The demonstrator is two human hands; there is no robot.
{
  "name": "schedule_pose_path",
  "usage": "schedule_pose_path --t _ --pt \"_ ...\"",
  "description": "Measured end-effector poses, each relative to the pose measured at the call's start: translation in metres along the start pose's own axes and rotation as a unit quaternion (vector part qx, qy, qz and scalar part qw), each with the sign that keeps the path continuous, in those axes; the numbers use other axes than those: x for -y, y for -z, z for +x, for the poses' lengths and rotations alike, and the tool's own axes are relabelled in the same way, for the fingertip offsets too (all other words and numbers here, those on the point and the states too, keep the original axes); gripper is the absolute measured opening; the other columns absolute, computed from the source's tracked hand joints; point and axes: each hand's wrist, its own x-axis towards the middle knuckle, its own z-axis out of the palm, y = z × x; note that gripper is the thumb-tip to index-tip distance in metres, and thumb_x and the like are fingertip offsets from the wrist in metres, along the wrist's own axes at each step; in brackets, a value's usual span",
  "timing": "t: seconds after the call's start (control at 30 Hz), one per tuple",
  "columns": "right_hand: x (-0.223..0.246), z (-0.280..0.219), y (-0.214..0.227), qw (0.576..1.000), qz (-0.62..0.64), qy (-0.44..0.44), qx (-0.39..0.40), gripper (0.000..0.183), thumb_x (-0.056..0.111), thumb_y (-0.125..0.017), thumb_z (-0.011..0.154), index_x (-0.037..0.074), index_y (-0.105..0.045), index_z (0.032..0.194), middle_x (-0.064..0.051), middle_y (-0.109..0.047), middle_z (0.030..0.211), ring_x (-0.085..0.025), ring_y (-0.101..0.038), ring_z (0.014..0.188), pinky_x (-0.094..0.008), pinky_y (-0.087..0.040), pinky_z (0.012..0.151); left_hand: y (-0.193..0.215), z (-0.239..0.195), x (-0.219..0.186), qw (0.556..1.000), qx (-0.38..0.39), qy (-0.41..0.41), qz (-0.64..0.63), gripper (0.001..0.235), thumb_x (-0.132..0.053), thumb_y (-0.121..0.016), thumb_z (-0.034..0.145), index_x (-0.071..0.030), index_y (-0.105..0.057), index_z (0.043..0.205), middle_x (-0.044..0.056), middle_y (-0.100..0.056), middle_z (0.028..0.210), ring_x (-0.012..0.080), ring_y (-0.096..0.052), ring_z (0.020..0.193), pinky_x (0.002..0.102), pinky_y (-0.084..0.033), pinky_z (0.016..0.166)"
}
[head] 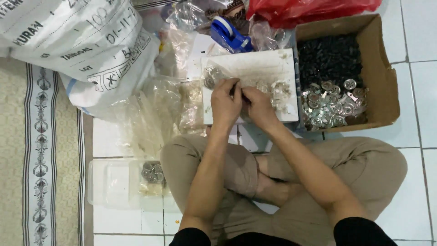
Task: The person sits on the floor and packs small metal parts into clear plastic bags. They gather parts from a white box and a cardboard box, place them into bags, and seal the bags using a tape dispenser.
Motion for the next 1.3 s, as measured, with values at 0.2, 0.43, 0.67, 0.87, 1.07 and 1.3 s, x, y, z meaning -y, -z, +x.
schedule_pose_path --t 0.2,0.43,0.67,0.87,1.07,1.3 --pt "0.018 0.012 0.024 0.981 0.191 -0.034 0.005 0.045 -0.011 -0.062 0.093 -0.004 -0.061 0.138 -0.028 -0.068 0.126 -0.033 -0.067 0.114 -0.042 -0.057 0.088 0.008 0.008 0.006 0.995 -0.096 -0.036 -0.006 0.014 -0.009 -0.063 0.099 -0.001 -0.075 0.102 0.016 -0.068 0.085 0.0377 -0.070 0.085 0.042 -0.057 0.074" --pt "-0.004 0.024 0.080 0.992 -0.096 -0.075 0.017 0.032 0.005 -0.079 0.085 0.005 -0.076 0.117 -0.019 -0.072 0.104 -0.040 -0.072 0.092 -0.047 -0.059 0.077 0.004 0.005 0.014 1.000 -0.015 0.015 -0.011 0.015 -0.013 -0.063 0.099 -0.006 -0.076 0.103 0.010 -0.067 0.088 0.0319 -0.069 0.083 0.040 -0.056 0.074" --pt "-0.002 0.015 0.081 0.927 -0.263 -0.195 0.182 0.040 0.026 -0.084 0.077 0.009 -0.076 0.112 -0.019 -0.068 0.105 -0.044 -0.068 0.107 -0.057 -0.056 0.087 0.001 0.005 0.016 0.998 -0.057 0.004 -0.002 0.014 -0.010 -0.065 0.095 -0.004 -0.075 0.103 0.014 -0.065 0.082 0.0341 -0.070 0.078 0.042 -0.057 0.070" --pt "-0.001 0.016 0.077 0.919 -0.262 -0.220 0.197 0.041 0.025 -0.085 0.078 0.007 -0.073 0.112 -0.020 -0.066 0.107 -0.044 -0.066 0.110 -0.057 -0.055 0.091 0.004 0.006 0.018 0.993 -0.117 0.012 -0.031 0.014 -0.010 -0.064 0.098 -0.005 -0.074 0.105 0.012 -0.064 0.086 0.0300 -0.070 0.079 0.036 -0.059 0.070" --pt "0.002 0.016 0.081 0.928 -0.209 -0.249 0.183 0.049 0.019 -0.084 0.077 0.002 -0.069 0.121 -0.022 -0.069 0.105 -0.044 -0.067 0.110 -0.056 -0.054 0.090 0.001 0.002 0.009 0.997 0.027 0.055 -0.036 0.017 -0.011 -0.064 0.097 -0.003 -0.077 0.105 0.013 -0.067 0.084 0.0297 -0.070 0.079 0.036 -0.058 0.068" --pt "0.002 0.027 0.046 0.978 0.007 -0.189 0.089 0.017 0.010 -0.074 0.091 0.002 -0.075 0.105 -0.017 -0.073 0.088 -0.030 -0.071 0.082 -0.042 -0.056 0.071 0.010 0.004 0.009 0.998 -0.036 0.022 -0.043 0.016 -0.009 -0.064 0.097 -0.001 -0.075 0.105 0.016 -0.066 0.084 0.0329 -0.069 0.082 0.038 -0.058 0.068"
